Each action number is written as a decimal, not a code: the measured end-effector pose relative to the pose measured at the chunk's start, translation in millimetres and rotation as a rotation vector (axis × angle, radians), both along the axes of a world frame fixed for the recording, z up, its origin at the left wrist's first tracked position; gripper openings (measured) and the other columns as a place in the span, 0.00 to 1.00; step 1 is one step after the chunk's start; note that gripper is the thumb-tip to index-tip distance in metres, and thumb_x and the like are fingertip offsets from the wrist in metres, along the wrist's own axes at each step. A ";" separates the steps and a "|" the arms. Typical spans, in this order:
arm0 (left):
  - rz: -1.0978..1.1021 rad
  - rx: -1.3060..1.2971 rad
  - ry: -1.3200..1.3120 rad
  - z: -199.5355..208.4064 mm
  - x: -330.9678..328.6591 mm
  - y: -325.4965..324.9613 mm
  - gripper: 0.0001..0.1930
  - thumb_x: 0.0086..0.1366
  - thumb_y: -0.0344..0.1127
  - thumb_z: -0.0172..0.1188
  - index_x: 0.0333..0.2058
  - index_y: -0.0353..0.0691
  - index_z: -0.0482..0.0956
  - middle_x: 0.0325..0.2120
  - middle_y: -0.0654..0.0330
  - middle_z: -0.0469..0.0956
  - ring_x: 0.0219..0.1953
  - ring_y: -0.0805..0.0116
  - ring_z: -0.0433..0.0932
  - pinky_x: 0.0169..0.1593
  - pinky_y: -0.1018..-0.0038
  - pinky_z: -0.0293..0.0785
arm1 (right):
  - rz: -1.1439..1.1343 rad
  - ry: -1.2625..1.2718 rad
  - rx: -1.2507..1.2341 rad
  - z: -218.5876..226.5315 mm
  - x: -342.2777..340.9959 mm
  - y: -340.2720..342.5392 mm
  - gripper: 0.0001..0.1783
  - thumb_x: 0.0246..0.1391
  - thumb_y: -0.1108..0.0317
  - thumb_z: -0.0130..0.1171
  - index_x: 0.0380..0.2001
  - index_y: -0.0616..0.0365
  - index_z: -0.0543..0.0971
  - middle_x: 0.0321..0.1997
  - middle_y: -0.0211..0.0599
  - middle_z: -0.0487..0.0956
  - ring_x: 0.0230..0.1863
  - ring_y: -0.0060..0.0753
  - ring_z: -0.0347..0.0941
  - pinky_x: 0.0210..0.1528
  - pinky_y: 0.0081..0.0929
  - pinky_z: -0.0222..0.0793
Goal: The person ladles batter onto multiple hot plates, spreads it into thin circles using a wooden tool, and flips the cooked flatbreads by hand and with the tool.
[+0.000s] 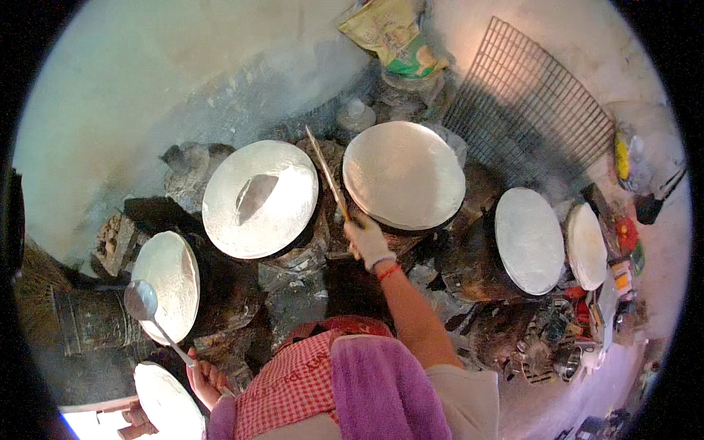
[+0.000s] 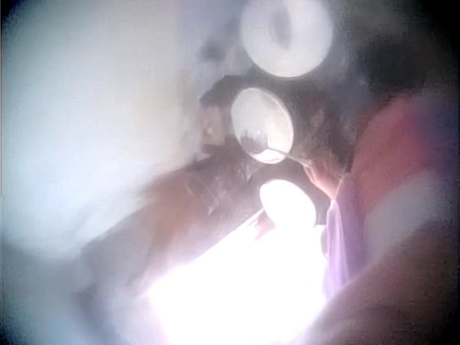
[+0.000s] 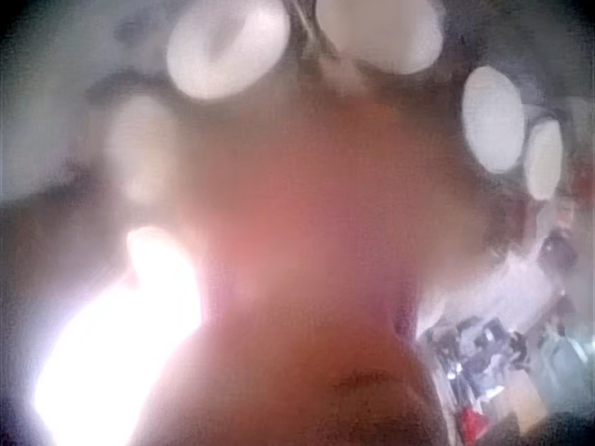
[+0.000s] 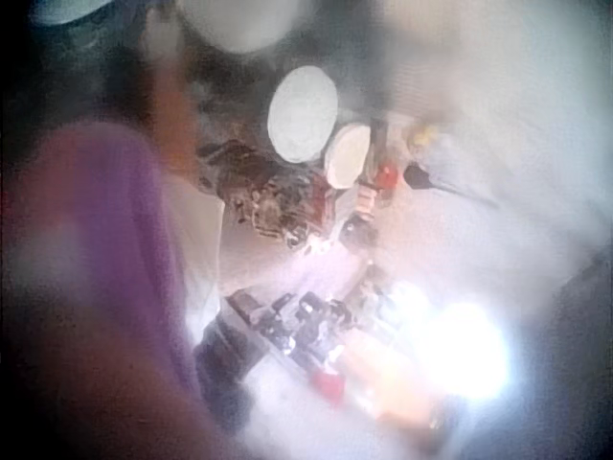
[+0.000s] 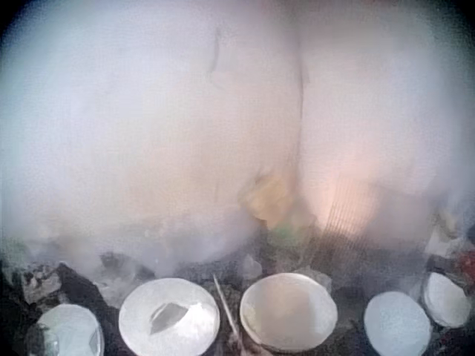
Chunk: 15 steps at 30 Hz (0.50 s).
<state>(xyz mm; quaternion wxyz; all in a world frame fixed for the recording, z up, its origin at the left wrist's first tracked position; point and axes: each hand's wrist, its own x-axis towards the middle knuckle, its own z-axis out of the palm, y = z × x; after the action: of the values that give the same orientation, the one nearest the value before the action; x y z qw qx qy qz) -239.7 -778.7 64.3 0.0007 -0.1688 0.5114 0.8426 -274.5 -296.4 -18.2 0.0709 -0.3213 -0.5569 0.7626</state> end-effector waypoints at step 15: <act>-0.069 -0.122 -0.083 -27.6 -49.6 -39.5 0.18 0.73 0.33 0.50 0.60 0.43 0.68 0.19 0.72 0.59 0.15 0.82 0.55 0.17 0.81 0.53 | 0.027 -0.099 0.092 -0.3 -46.5 -148.7 0.23 0.64 0.59 0.55 0.59 0.54 0.75 0.24 0.27 0.74 0.15 0.20 0.65 0.17 0.26 0.61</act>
<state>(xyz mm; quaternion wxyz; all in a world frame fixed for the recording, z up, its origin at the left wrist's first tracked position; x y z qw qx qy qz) -289.2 -818.3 36.7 0.0406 -0.1856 0.5668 0.8016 -321.1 -445.1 -18.5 0.0478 -0.3477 -0.5986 0.7201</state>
